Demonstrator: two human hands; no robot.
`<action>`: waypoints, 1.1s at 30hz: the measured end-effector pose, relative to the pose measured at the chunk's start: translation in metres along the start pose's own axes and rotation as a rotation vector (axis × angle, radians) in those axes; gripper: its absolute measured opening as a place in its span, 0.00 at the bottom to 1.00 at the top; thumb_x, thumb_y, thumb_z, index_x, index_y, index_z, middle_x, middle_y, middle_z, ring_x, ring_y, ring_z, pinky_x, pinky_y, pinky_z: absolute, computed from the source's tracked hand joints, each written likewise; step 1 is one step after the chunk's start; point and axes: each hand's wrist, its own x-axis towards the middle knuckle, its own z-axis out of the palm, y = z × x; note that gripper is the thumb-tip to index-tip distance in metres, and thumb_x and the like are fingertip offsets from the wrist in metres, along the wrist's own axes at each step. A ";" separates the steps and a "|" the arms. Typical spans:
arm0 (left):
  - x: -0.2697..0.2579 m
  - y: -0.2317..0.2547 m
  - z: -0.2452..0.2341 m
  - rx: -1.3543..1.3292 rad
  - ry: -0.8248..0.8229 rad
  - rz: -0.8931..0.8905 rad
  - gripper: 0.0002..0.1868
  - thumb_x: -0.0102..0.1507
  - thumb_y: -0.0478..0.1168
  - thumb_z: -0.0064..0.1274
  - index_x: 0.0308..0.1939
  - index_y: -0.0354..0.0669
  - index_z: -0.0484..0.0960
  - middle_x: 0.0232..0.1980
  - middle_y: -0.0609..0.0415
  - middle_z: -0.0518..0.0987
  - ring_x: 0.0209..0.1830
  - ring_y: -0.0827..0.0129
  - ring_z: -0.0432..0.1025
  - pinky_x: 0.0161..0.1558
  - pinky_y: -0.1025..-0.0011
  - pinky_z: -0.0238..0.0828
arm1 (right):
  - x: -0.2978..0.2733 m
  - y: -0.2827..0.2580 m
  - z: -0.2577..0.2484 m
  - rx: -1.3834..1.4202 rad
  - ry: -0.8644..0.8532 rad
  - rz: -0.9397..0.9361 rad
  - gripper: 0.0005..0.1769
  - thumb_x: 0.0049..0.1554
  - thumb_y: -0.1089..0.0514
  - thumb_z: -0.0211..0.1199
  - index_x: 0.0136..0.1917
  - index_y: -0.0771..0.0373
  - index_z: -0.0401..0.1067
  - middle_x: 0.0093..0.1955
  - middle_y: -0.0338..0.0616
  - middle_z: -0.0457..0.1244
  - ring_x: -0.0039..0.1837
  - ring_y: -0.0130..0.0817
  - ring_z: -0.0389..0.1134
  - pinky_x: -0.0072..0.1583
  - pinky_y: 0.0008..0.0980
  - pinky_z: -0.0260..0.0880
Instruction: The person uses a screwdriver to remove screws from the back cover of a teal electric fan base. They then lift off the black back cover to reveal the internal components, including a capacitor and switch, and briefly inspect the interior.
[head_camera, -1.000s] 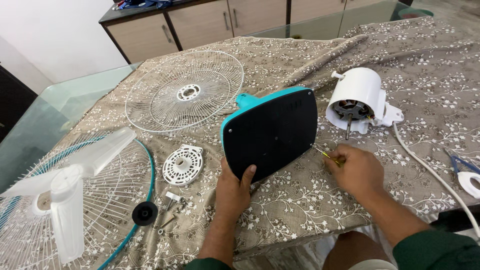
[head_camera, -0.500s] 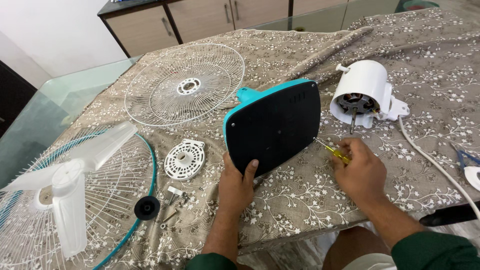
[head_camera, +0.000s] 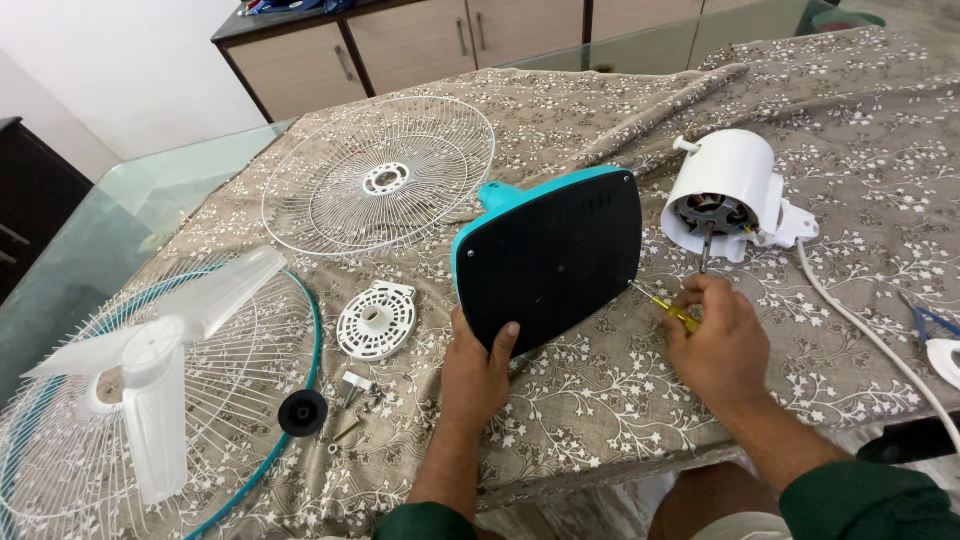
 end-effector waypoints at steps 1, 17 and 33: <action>-0.001 0.000 0.000 -0.003 -0.003 -0.010 0.37 0.66 0.61 0.49 0.66 0.37 0.61 0.48 0.36 0.83 0.48 0.44 0.81 0.46 0.54 0.79 | 0.000 0.000 0.000 -0.016 0.003 -0.018 0.24 0.52 0.55 0.68 0.58 0.67 0.67 0.47 0.49 0.71 0.44 0.40 0.73 0.42 0.38 0.74; -0.002 0.005 -0.002 0.006 0.001 0.010 0.35 0.67 0.58 0.48 0.68 0.37 0.60 0.51 0.38 0.82 0.48 0.48 0.82 0.47 0.54 0.80 | 0.005 -0.002 -0.001 -0.021 -0.070 0.059 0.23 0.59 0.51 0.70 0.59 0.66 0.67 0.47 0.49 0.71 0.44 0.41 0.75 0.42 0.38 0.75; -0.002 0.003 -0.001 -0.011 0.015 0.051 0.33 0.67 0.54 0.51 0.66 0.34 0.60 0.45 0.36 0.83 0.45 0.45 0.82 0.44 0.55 0.78 | 0.006 -0.007 -0.003 -0.068 -0.093 0.065 0.16 0.61 0.55 0.68 0.60 0.57 0.68 0.46 0.41 0.73 0.41 0.37 0.75 0.40 0.36 0.73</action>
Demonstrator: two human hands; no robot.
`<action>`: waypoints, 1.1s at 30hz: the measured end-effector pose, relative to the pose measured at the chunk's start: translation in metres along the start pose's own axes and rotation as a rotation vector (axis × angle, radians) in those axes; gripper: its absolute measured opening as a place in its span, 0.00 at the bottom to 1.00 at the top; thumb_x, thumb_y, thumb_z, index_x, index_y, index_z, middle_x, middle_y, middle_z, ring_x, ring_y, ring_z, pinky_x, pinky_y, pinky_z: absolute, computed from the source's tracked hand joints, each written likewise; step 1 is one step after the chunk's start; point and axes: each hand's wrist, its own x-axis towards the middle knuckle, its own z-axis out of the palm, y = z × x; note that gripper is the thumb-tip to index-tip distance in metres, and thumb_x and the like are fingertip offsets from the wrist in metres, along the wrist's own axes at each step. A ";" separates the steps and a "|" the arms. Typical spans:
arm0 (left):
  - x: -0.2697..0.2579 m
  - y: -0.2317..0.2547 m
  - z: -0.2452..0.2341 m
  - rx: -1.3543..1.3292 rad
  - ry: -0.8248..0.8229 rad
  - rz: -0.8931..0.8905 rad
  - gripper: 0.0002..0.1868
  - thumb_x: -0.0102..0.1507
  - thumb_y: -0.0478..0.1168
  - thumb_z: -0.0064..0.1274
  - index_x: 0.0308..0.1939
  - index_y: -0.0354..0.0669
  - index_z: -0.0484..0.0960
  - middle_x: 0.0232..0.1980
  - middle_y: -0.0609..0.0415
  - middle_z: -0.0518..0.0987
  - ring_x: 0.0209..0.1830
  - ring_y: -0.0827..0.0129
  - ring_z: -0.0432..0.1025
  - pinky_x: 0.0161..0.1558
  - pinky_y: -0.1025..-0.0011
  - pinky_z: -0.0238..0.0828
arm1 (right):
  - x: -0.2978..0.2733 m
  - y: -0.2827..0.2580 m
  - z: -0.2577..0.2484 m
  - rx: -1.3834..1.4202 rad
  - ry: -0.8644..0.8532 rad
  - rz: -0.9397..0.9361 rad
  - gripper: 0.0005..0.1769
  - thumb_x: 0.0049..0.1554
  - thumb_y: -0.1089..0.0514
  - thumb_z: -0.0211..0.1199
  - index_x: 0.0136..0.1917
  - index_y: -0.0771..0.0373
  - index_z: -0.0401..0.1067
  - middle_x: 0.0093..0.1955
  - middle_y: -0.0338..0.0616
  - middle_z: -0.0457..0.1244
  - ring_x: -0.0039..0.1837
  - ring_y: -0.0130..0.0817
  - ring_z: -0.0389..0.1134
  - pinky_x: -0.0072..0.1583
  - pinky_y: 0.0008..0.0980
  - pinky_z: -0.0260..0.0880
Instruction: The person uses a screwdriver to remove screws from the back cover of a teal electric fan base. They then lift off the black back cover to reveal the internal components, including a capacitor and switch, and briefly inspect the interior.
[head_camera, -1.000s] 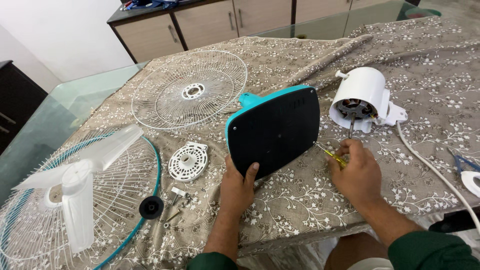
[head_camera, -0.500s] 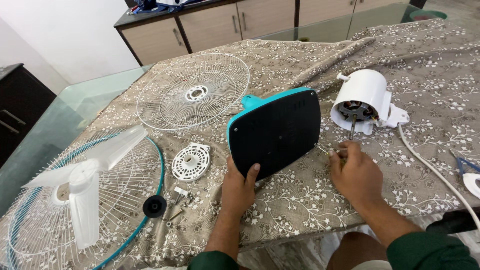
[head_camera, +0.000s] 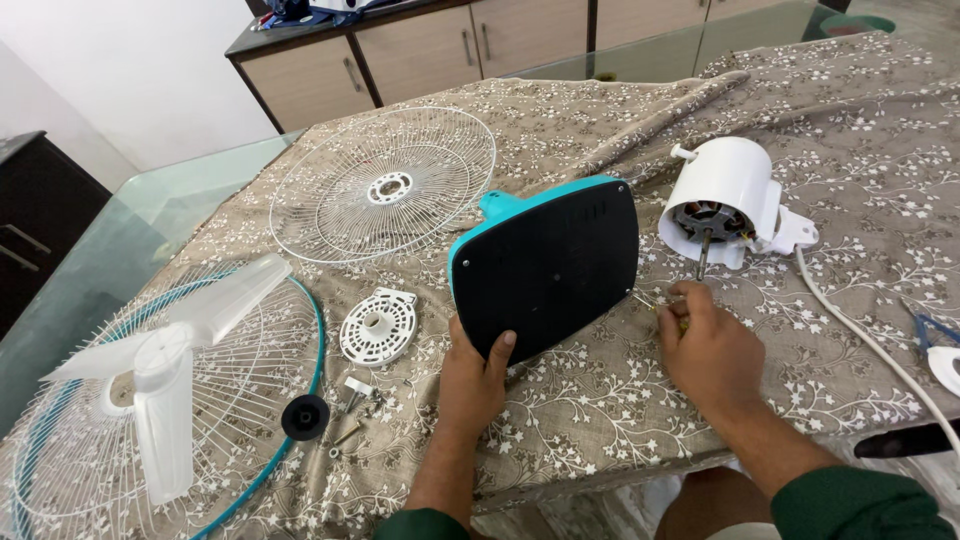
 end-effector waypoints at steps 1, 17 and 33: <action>-0.001 0.001 -0.001 -0.010 -0.002 0.005 0.33 0.67 0.54 0.51 0.66 0.35 0.61 0.46 0.36 0.84 0.45 0.45 0.82 0.44 0.55 0.78 | -0.002 0.000 0.000 -0.002 0.037 -0.031 0.17 0.59 0.55 0.69 0.59 0.58 0.68 0.45 0.42 0.73 0.42 0.37 0.75 0.39 0.36 0.73; -0.004 0.002 -0.005 -0.184 -0.054 -0.010 0.32 0.66 0.50 0.53 0.70 0.39 0.63 0.59 0.40 0.80 0.60 0.53 0.76 0.58 0.58 0.74 | -0.005 -0.008 -0.005 -0.051 0.114 -0.037 0.19 0.68 0.45 0.55 0.43 0.57 0.76 0.31 0.44 0.66 0.31 0.44 0.68 0.34 0.43 0.64; -0.007 -0.005 0.002 0.077 0.130 0.011 0.33 0.68 0.59 0.49 0.65 0.39 0.64 0.50 0.36 0.82 0.48 0.43 0.79 0.46 0.52 0.76 | -0.005 0.002 -0.003 0.095 0.095 -0.013 0.11 0.59 0.55 0.61 0.53 0.56 0.80 0.47 0.43 0.72 0.43 0.38 0.72 0.43 0.37 0.72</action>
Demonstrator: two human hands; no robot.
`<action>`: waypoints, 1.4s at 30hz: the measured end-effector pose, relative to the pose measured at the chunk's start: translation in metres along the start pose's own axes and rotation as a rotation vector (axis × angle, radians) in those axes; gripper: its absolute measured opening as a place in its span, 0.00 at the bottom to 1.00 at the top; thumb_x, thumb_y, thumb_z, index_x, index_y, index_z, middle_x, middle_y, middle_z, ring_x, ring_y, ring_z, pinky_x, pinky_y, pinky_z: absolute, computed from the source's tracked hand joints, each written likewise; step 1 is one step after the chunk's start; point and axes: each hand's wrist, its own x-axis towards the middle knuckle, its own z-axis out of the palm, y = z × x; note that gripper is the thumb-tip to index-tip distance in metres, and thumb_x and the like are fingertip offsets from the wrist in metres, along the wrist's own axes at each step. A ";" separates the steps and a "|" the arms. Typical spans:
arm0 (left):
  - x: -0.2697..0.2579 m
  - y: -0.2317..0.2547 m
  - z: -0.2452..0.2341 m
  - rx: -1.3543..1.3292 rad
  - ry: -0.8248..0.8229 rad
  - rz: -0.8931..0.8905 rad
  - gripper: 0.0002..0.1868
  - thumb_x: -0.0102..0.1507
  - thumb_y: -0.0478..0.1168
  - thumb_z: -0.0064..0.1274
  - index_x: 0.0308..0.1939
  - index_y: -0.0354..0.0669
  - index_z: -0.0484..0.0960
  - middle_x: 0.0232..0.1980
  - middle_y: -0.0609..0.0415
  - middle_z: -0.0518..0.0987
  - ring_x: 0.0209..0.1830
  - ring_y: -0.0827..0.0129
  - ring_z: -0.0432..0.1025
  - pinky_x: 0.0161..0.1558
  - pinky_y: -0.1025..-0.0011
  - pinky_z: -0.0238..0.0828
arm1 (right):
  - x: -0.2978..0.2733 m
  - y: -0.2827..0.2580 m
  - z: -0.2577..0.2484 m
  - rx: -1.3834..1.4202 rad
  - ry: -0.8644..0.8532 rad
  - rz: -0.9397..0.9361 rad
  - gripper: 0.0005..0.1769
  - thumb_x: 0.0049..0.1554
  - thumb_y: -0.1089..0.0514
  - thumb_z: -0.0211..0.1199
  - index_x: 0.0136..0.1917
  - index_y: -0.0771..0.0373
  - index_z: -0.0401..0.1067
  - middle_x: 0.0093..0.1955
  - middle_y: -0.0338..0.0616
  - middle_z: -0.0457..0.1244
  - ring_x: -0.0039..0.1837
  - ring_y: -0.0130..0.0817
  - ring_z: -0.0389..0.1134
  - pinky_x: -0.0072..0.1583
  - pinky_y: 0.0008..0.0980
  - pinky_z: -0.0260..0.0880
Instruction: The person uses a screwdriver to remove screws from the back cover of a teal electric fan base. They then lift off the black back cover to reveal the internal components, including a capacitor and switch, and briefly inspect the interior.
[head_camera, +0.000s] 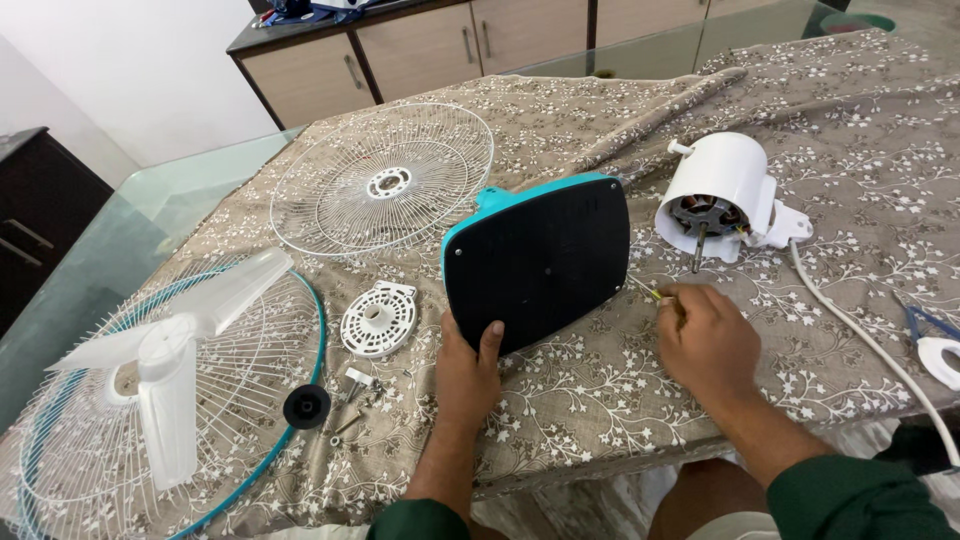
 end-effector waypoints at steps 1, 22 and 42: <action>0.000 -0.001 0.000 -0.020 -0.025 -0.051 0.33 0.67 0.60 0.48 0.65 0.39 0.64 0.49 0.38 0.82 0.47 0.46 0.80 0.45 0.53 0.78 | 0.001 0.000 0.002 -0.011 -0.035 -0.009 0.11 0.59 0.54 0.63 0.53 0.56 0.80 0.46 0.43 0.72 0.42 0.37 0.73 0.42 0.36 0.72; 0.002 -0.005 0.001 -0.050 -0.042 -0.105 0.34 0.65 0.63 0.49 0.63 0.42 0.66 0.49 0.41 0.83 0.48 0.49 0.81 0.47 0.54 0.77 | 0.001 -0.005 -0.003 -0.095 -0.185 0.079 0.13 0.52 0.45 0.69 0.47 0.52 0.84 0.44 0.42 0.73 0.38 0.38 0.74 0.41 0.38 0.75; 0.004 -0.010 0.002 0.010 -0.122 -0.126 0.42 0.63 0.70 0.41 0.66 0.41 0.61 0.45 0.41 0.84 0.43 0.49 0.82 0.42 0.54 0.81 | -0.004 -0.008 -0.002 -0.130 -0.043 -0.083 0.07 0.58 0.51 0.71 0.44 0.54 0.81 0.44 0.37 0.67 0.39 0.36 0.70 0.40 0.35 0.71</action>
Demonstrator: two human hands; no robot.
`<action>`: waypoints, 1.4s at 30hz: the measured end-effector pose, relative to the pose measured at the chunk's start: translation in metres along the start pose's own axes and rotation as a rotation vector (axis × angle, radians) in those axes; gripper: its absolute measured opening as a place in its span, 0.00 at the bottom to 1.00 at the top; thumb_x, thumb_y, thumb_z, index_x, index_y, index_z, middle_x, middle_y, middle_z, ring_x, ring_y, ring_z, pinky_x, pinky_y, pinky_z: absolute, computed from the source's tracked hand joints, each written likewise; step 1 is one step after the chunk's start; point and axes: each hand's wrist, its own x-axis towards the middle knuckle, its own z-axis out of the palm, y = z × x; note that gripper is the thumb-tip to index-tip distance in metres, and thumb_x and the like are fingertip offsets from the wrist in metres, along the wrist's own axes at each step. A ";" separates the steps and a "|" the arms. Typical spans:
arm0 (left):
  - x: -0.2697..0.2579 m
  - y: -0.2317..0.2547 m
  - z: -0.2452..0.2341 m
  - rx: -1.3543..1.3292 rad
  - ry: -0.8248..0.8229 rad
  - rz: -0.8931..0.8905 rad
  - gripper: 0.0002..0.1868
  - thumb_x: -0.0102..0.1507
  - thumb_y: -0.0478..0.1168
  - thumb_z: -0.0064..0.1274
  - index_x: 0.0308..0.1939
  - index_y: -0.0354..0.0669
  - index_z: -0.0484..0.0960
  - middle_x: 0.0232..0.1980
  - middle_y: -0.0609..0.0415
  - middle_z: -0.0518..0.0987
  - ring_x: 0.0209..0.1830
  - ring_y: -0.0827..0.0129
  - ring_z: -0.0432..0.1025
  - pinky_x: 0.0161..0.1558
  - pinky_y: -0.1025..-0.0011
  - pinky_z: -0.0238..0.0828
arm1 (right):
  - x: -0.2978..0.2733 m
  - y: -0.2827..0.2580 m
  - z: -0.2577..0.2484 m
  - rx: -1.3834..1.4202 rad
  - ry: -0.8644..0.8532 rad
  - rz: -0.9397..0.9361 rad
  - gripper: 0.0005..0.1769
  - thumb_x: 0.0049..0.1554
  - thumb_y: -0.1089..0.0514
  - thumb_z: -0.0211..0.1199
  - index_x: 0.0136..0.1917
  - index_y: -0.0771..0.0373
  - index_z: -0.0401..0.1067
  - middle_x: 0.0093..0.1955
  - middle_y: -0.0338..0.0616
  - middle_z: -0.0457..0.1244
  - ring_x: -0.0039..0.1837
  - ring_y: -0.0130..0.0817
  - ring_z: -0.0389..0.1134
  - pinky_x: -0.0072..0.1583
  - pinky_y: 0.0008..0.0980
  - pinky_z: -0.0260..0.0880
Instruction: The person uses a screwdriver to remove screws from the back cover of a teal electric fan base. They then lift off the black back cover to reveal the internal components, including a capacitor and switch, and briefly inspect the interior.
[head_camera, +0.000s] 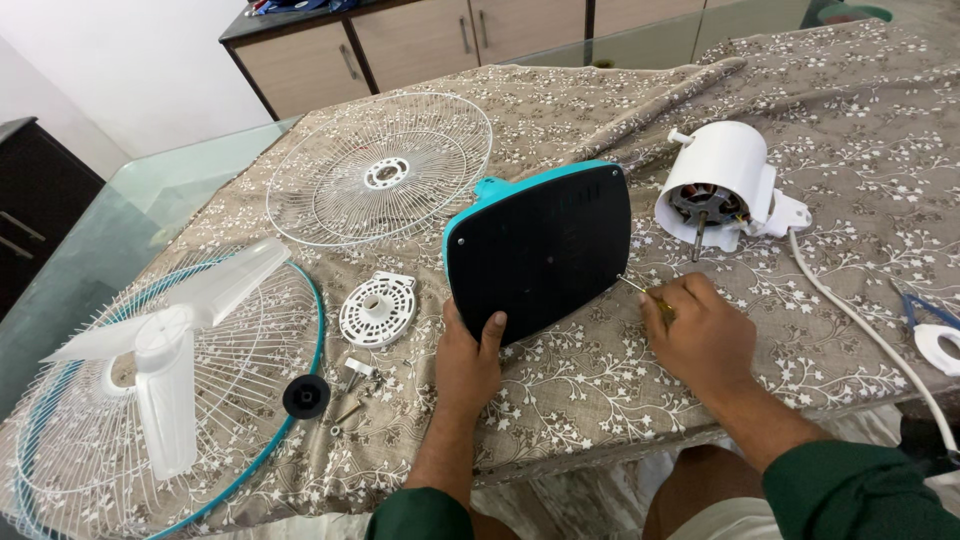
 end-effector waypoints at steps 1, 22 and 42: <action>-0.001 0.001 -0.001 -0.010 -0.002 -0.006 0.41 0.63 0.70 0.42 0.66 0.41 0.61 0.45 0.41 0.84 0.42 0.49 0.82 0.42 0.54 0.81 | 0.000 0.000 0.001 -0.004 0.029 -0.018 0.05 0.59 0.53 0.70 0.44 0.55 0.81 0.45 0.37 0.67 0.40 0.36 0.70 0.41 0.35 0.71; -0.001 0.008 -0.003 -0.071 -0.004 -0.016 0.36 0.65 0.61 0.49 0.66 0.40 0.62 0.48 0.41 0.83 0.46 0.49 0.82 0.45 0.56 0.81 | 0.006 0.003 -0.001 -0.050 0.002 -0.043 0.12 0.53 0.61 0.67 0.52 0.54 0.78 0.50 0.36 0.71 0.51 0.37 0.70 0.51 0.37 0.69; -0.049 0.018 -0.017 0.499 0.131 0.054 0.27 0.61 0.51 0.60 0.57 0.36 0.78 0.62 0.45 0.75 0.67 0.50 0.63 0.67 0.51 0.54 | 0.008 -0.005 0.008 0.048 -0.070 -0.009 0.08 0.54 0.51 0.67 0.48 0.51 0.81 0.44 0.35 0.72 0.48 0.35 0.73 0.58 0.41 0.62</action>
